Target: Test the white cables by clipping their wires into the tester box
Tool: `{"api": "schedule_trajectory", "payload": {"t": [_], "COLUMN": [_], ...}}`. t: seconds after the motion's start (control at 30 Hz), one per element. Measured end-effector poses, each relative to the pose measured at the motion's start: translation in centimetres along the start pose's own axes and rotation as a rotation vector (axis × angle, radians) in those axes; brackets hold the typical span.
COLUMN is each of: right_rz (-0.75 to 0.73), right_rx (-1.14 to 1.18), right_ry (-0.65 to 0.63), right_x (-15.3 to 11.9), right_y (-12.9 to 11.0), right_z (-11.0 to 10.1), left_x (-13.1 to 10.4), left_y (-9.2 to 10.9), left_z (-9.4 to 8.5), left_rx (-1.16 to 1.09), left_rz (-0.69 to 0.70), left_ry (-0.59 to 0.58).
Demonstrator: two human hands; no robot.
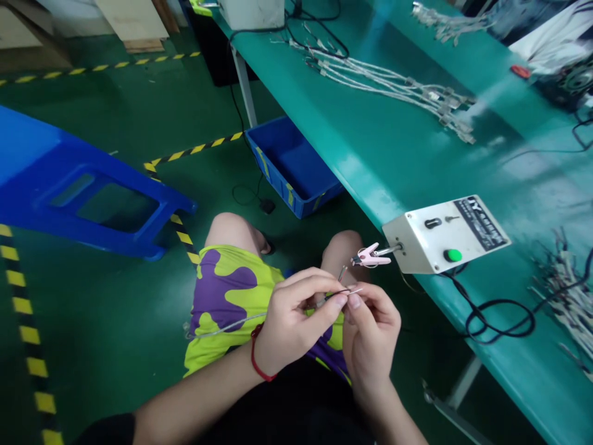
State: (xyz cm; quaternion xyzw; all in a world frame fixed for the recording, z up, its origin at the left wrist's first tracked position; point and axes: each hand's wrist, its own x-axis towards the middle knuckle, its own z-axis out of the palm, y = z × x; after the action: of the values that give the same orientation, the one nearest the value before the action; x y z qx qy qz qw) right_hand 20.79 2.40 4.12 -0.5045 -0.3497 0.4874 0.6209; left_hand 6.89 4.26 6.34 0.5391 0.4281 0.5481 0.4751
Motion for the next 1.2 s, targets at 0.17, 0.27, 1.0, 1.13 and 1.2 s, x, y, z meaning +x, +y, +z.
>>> {"api": "schedule_trajectory", "payload": {"t": [0.17, 0.27, 1.0, 1.13, 1.2], "right_rz": [-0.046, 0.05, 0.145, 0.138, 0.146], "right_rx": [-0.004, 0.073, 0.084, 0.074, 0.069], "right_ry": [0.023, 0.01, -0.036, -0.059, -0.069], "right_x": [-0.5, -0.4, -1.2, -1.3, -1.4], "right_y": [-1.1, -1.9, -3.7, -3.9, -3.8], "right_z": [0.1, 0.4, 0.5, 0.3, 0.2], "left_x": [-0.3, -0.6, -2.2, -2.1, -2.0], "left_y": [0.8, 1.0, 2.4, 2.5, 2.5], "left_z": [0.0, -0.1, -0.4, -0.4, -0.5], "left_rx": [-0.01, -0.057, -0.14, -0.118, -0.123], "left_rz": [0.059, 0.099, -0.049, 0.015, 0.016], "left_ry": [-0.046, -0.092, -0.127, -0.124, -0.119]}}
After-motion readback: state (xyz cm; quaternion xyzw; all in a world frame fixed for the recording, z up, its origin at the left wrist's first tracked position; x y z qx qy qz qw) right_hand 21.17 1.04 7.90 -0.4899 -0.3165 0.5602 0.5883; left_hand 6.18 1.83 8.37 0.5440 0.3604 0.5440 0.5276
